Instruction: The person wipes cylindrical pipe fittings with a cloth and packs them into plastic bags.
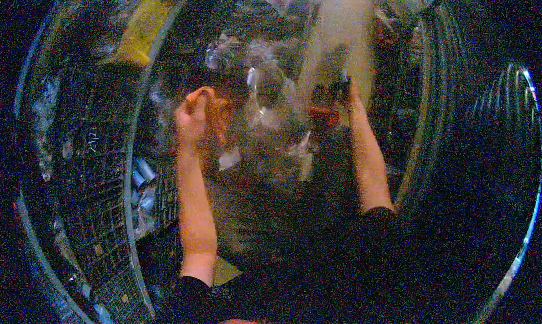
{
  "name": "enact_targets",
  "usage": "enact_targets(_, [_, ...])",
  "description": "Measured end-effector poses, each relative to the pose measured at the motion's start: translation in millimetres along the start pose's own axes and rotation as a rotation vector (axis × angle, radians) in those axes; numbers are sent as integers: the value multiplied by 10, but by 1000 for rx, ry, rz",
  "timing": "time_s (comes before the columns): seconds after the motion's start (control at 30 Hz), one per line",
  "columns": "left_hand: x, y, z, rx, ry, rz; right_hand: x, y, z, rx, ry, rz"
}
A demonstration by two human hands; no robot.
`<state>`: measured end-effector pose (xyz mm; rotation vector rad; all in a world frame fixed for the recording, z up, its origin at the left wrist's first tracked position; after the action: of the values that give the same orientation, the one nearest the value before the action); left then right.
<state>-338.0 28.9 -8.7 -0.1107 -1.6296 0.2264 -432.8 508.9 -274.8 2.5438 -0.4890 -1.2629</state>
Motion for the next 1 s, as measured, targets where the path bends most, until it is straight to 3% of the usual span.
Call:
enact_targets(0.07, [21, 23, -15, -13, -24, 13, 259, -719, 694, -30, -50, -95])
enact_targets(0.1, [36, 24, -25, -20, -44, 32, 275, -675, 650, -29, -45, -97])
enact_targets(0.17, [95, 27, -38, -31, -62, 52, 114, -677, 510, 161, -176, -337])
enact_targets(0.2, [93, 64, -47, -48, -111, 7, 289, -1173, 993, 256, -140, -580])
enact_targets(0.23, [63, 100, -57, -65, -160, -39, 264, -1088, 885, 255, -136, -579])
enact_targets(0.3, [36, 106, -36, -52, -113, -18, -158, -606, 459, 323, -318, -1007])
enact_targets(0.43, [-52, 88, 19, -38, -33, 6, -20, -604, 809, 404, -261, -1284])
enact_targets(0.5, [71, 84, -14, -27, -62, 17, -89, -334, 787, 432, -500, -1546])
enact_targets(0.53, [121, 99, -25, -43, -68, 9, -124, -271, 731, 421, -499, -1549])
enact_targets(0.6, [52, 94, -30, -52, -61, 8, -283, -40, 285, 277, -296, -1233])
enact_targets(0.73, [40, 130, 4, -81, -63, 73, -57, -291, 605, 183, -172, -1286])
enact_targets(0.8, [62, 186, 0, -94, -97, 14, 294, -695, 1205, 236, -163, -1528])
enact_targets(0.97, [170, 217, 17, -99, 7, 68, -268, 204, 398, 175, -266, -1525])
enact_targets(1.0, [217, 235, 16, -88, 51, 44, -676, 570, 37, 228, -510, -1350])
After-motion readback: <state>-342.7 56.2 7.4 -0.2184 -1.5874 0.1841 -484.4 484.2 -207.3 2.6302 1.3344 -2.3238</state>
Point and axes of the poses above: each hand's wrist, its own z-axis towards the middle knuckle, its own y-axis out of the palm, x = y × z, the point moved 10 cm from there along z, towards the middle knuckle, and after that the axes turned 15 degrees about -x, right-handed, at the moved point
